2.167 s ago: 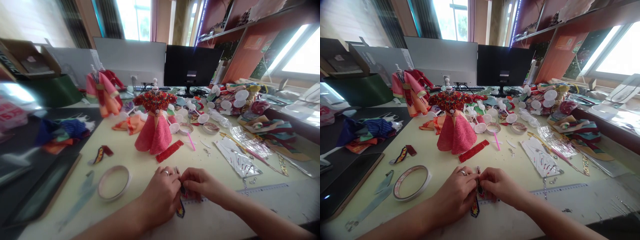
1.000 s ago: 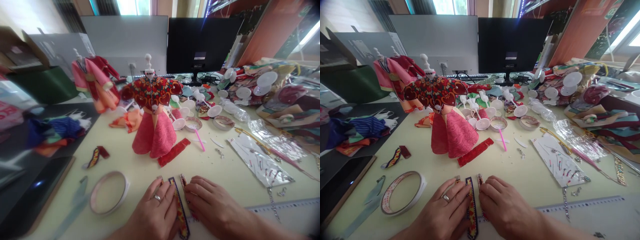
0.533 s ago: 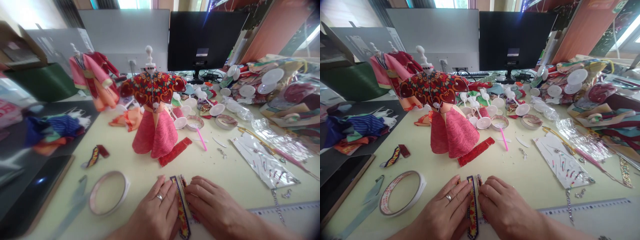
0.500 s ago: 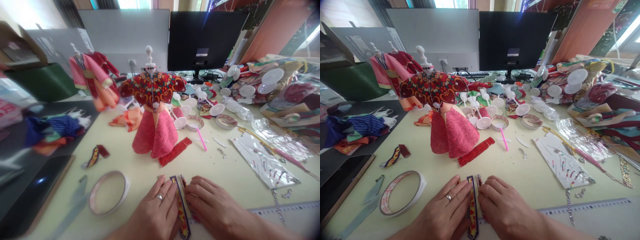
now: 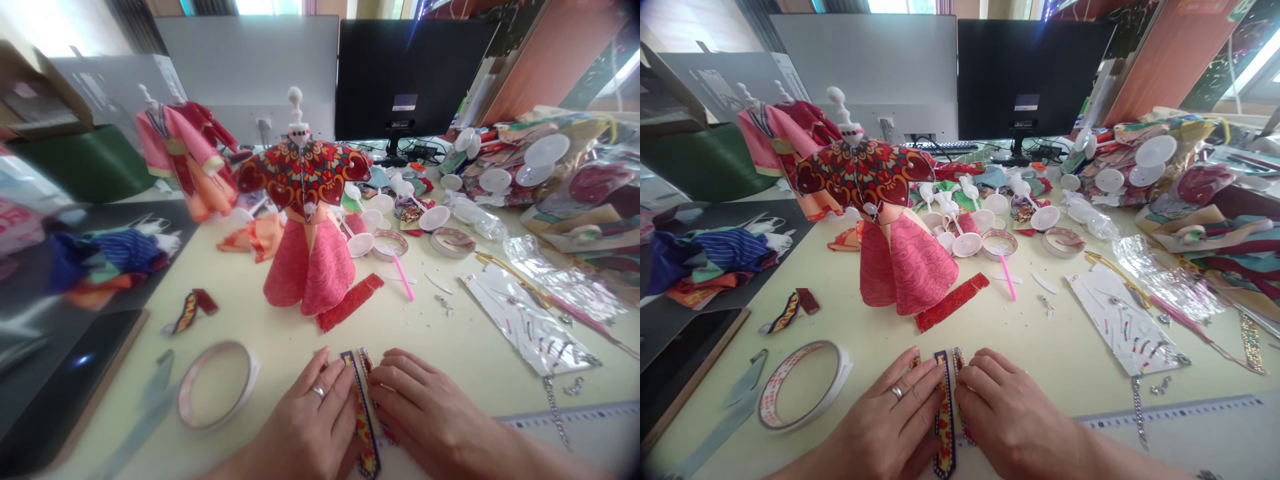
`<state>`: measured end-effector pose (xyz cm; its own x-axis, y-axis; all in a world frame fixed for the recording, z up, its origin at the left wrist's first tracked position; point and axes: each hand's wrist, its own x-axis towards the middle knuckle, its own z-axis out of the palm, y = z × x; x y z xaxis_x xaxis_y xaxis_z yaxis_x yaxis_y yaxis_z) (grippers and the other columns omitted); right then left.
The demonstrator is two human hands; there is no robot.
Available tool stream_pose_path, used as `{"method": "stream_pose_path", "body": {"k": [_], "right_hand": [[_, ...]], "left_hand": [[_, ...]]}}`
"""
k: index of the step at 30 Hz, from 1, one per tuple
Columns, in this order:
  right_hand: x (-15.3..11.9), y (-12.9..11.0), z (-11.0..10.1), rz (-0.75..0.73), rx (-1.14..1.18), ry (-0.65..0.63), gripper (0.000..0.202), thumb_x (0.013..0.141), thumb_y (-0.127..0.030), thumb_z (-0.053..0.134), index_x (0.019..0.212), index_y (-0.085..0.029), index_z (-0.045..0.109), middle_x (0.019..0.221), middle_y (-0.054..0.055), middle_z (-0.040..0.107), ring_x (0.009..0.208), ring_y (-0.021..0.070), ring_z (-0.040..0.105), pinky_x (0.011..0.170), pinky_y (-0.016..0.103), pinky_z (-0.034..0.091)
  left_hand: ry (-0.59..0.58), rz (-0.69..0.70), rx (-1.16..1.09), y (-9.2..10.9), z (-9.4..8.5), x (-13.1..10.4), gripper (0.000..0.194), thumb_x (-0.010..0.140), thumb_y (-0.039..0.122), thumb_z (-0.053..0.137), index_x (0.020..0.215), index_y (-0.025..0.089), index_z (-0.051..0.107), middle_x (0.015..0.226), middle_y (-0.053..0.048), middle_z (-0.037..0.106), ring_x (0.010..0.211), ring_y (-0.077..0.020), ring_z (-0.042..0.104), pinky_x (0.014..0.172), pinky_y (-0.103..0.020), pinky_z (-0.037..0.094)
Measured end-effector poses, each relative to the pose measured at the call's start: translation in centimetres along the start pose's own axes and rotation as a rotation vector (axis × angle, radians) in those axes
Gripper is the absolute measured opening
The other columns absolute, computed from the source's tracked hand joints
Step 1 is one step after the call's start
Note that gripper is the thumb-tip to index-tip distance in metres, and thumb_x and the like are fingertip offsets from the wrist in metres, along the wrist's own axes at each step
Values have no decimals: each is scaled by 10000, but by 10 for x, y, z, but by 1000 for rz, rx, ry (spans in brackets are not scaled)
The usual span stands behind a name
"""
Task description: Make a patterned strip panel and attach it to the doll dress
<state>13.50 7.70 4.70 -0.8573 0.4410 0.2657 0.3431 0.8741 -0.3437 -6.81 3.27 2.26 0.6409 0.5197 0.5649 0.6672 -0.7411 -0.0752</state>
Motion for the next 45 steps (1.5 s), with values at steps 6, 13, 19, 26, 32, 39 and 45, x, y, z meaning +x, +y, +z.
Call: {"method": "stream_pose_path", "body": {"k": [6, 13, 19, 26, 32, 39, 45], "right_hand": [[-1, 1, -2, -1, 26, 16, 216, 927, -121, 381, 901, -135, 595, 881, 71, 586, 829, 185, 508, 823, 382, 447], [-3, 2, -3, 27, 24, 23, 261, 937, -117, 351, 876, -155, 601, 868, 71, 584, 827, 184, 515, 804, 374, 448], [-4, 3, 0, 30, 40, -18, 231, 933, -115, 366, 872, -145, 587, 888, 72, 574, 829, 190, 498, 789, 375, 438], [-3, 4, 0, 18, 32, -7, 244, 942, -121, 354, 878, -148, 588, 904, 76, 580, 844, 189, 499, 804, 373, 435], [-1, 2, -2, 17, 38, 9, 252, 937, -114, 352, 851, -148, 586, 874, 69, 583, 808, 181, 508, 780, 361, 443], [-1, 1, -3, 17, 20, 6, 259, 937, -113, 346, 865, -154, 591, 861, 70, 584, 806, 181, 519, 777, 357, 447], [-2, 2, -3, 28, 24, -24, 241, 932, -118, 360, 865, -155, 588, 871, 70, 586, 813, 185, 520, 794, 370, 448]], "left_hand": [[49, -41, 7, -1, -14, -2, 219, 838, 233, 540, 925, 84, 675, 951, -124, 704, 910, -252, 631, 926, -485, 471], [-86, -173, 169, 1, -20, -11, 296, 862, 270, 512, 964, 40, 666, 949, -167, 692, 874, -284, 618, 889, -509, 442], [-35, -139, 138, 5, -12, -12, 267, 852, 260, 529, 926, 48, 674, 935, -149, 696, 867, -280, 616, 909, -502, 415], [-11, -68, 122, 7, -11, -13, 221, 833, 167, 529, 936, 25, 664, 936, -158, 692, 904, -273, 636, 903, -461, 474], [7, -43, 98, 10, -8, -15, 210, 835, 135, 511, 935, 29, 661, 938, -152, 691, 931, -257, 643, 917, -420, 499], [-2, -62, 91, 9, -8, -14, 229, 840, 156, 508, 960, 30, 657, 954, -155, 687, 941, -254, 637, 925, -416, 501], [14, -67, 78, 9, -7, -13, 222, 824, 147, 508, 933, 37, 668, 943, -155, 690, 911, -260, 637, 889, -428, 516]]}}
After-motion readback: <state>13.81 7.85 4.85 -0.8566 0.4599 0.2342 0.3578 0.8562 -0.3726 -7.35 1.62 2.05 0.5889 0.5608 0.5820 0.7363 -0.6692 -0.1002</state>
